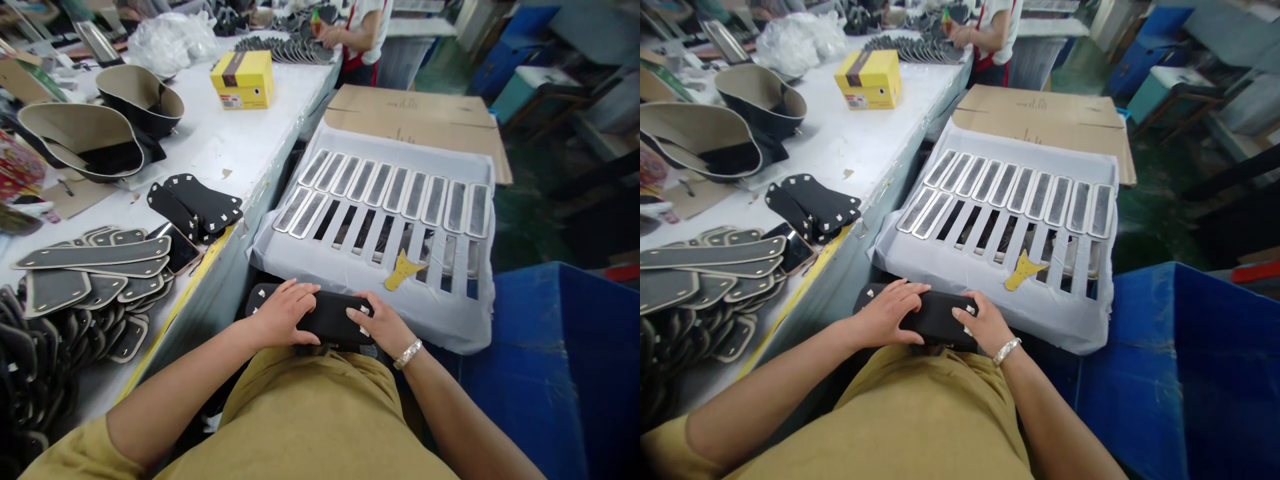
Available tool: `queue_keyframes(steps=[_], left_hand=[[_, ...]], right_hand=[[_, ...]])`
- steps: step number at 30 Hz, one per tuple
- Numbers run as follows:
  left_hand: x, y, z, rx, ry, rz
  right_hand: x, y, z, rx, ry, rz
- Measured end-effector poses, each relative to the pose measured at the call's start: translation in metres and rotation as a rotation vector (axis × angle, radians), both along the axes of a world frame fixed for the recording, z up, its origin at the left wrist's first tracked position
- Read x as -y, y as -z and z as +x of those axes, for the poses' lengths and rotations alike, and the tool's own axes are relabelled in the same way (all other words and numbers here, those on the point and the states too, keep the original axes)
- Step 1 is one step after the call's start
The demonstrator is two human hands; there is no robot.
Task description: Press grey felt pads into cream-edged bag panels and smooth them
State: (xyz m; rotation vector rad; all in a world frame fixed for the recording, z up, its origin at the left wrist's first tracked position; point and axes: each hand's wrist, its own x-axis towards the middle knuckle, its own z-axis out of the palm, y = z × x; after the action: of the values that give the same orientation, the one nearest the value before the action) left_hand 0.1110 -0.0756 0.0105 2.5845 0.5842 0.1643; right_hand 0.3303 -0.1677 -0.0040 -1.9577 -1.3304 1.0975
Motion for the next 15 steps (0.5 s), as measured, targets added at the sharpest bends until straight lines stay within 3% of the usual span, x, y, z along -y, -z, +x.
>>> queue_keyframes(steps=[6,12,15], left_hand=[[0.013,0.005,0.019,0.074,-0.008,-0.002],[0.013,-0.003,0.024,0.047,-0.03,-0.047],[0.016,-0.006,0.027,0.018,-0.018,-0.031]], right_hand=[[0.004,0.003,0.01,-0.096,-0.017,0.006],[0.027,0.017,0.038,-0.679,-0.059,0.123],[0.034,0.026,0.043,-0.782,-0.031,0.138]])
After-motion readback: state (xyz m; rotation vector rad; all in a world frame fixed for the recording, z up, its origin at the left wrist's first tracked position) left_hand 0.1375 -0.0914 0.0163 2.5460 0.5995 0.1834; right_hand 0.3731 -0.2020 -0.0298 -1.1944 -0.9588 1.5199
